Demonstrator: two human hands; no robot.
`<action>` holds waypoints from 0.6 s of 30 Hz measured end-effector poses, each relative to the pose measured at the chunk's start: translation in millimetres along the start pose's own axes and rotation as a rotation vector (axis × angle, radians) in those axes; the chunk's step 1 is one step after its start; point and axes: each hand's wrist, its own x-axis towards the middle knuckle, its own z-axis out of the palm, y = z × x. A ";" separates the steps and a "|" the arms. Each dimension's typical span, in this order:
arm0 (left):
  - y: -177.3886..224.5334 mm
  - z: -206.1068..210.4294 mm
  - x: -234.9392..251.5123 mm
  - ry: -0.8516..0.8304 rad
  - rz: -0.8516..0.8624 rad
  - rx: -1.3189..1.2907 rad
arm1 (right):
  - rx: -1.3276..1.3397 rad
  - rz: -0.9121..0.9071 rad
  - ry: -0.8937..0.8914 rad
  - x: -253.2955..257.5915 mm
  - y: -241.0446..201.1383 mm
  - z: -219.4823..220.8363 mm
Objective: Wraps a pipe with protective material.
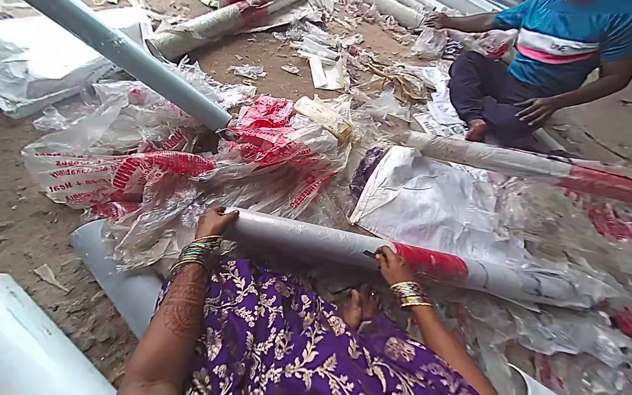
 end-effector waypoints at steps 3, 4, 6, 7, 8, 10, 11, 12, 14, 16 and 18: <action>-1.3 0.2 1.6 -0.001 -0.014 -0.029 | -0.114 -0.097 -0.054 -6.4 -13.0 -24.4; -2.9 -0.7 4.3 -0.022 -0.035 -0.053 | -0.172 -0.131 -0.089 -8.2 -19.8 -38.7; -6.8 -4.8 9.9 -0.082 -0.082 -0.108 | -0.290 -0.213 -0.153 -11.7 -39.5 -68.7; -7.3 -8.1 10.8 -0.124 -0.098 -0.113 | -0.351 -0.255 -0.177 -12.4 -52.1 -82.3; -5.6 -12.5 10.0 -0.162 -0.111 -0.097 | -0.409 -0.287 -0.201 -12.5 -67.4 -93.9; 2.5 -21.0 4.0 -0.216 -0.165 -0.001 | -0.539 -0.296 -0.279 -11.6 -104.5 -108.5; 8.2 -25.3 -1.0 -0.239 -0.200 0.063 | -0.597 -0.284 -0.314 -10.6 -125.8 -110.0; 13.3 -29.9 -5.6 -0.254 -0.228 0.121 | -0.644 -0.286 -0.334 -8.0 -147.7 -106.8; 17.1 -36.4 -9.3 -0.279 -0.235 0.173 | -0.686 -0.336 -0.348 1.0 -188.7 -87.5; 11.3 -39.0 -6.0 -0.284 -0.210 0.141 | -0.676 -0.440 -0.340 12.3 -226.5 -54.2; 1.9 -39.5 -0.5 -0.282 -0.191 0.084 | -0.624 -0.559 -0.311 16.8 -263.1 -10.4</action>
